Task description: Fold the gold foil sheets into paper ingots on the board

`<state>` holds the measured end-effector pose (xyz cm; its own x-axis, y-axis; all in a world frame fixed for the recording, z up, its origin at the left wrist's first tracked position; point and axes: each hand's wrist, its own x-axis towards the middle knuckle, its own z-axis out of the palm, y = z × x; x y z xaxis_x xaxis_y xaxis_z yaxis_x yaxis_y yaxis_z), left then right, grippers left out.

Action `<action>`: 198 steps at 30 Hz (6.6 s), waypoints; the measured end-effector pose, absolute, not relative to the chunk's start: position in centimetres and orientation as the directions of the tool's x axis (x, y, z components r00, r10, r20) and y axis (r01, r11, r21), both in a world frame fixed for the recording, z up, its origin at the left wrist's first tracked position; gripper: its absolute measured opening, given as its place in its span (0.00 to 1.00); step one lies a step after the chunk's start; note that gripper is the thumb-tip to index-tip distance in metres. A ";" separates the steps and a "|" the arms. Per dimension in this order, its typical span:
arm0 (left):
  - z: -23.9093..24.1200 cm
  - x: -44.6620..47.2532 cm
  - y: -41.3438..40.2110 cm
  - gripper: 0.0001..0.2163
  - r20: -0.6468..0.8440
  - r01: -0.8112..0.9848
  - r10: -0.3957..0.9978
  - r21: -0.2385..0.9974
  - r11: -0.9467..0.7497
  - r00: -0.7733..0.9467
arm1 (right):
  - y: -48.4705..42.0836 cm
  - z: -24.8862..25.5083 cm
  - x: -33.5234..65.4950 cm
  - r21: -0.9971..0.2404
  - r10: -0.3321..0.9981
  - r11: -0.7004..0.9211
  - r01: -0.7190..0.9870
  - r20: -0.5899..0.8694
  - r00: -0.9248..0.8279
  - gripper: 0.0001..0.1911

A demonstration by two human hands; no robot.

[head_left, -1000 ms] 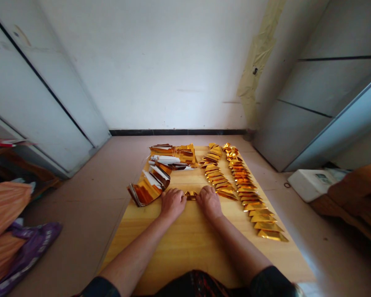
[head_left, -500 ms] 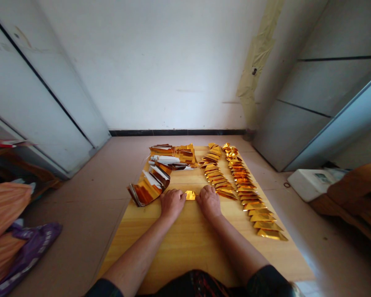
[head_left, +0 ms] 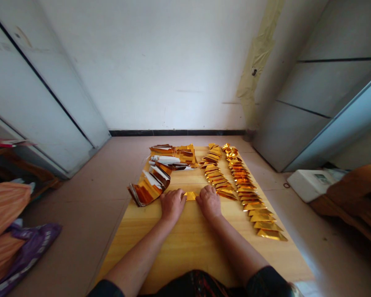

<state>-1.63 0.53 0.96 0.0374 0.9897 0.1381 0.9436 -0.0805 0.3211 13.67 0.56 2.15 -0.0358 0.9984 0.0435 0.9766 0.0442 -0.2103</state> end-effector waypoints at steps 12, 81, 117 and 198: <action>0.5 -2.1 0.5 0.07 0.236 0.921 0.942 0.252 -0.297 0.239 | 0.3 1.1 14.1 -0.186 0.955 0.284 0.941 0.144 -0.260 0.07; -0.3 -4.2 0.9 0.24 0.048 0.876 0.944 0.358 -0.323 0.328 | 3.1 3.7 14.3 -0.369 0.975 -0.023 0.929 -0.216 -0.061 0.12; -0.2 -4.4 1.6 0.25 -0.097 0.892 0.946 0.376 -0.252 0.309 | 2.0 5.2 10.6 -0.151 0.968 -0.098 0.984 -0.244 0.059 0.31; -0.3 -3.2 0.3 0.08 0.234 0.802 0.939 0.492 -0.339 0.253 | 0.0 0.8 14.6 -0.464 0.911 0.411 0.785 0.174 -0.374 0.08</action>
<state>-3.16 0.32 -0.25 0.2534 0.9387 0.2337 0.8020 -0.3389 0.4919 14.59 -0.02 0.79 -0.3742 0.9109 0.1740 0.7850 0.4110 -0.4635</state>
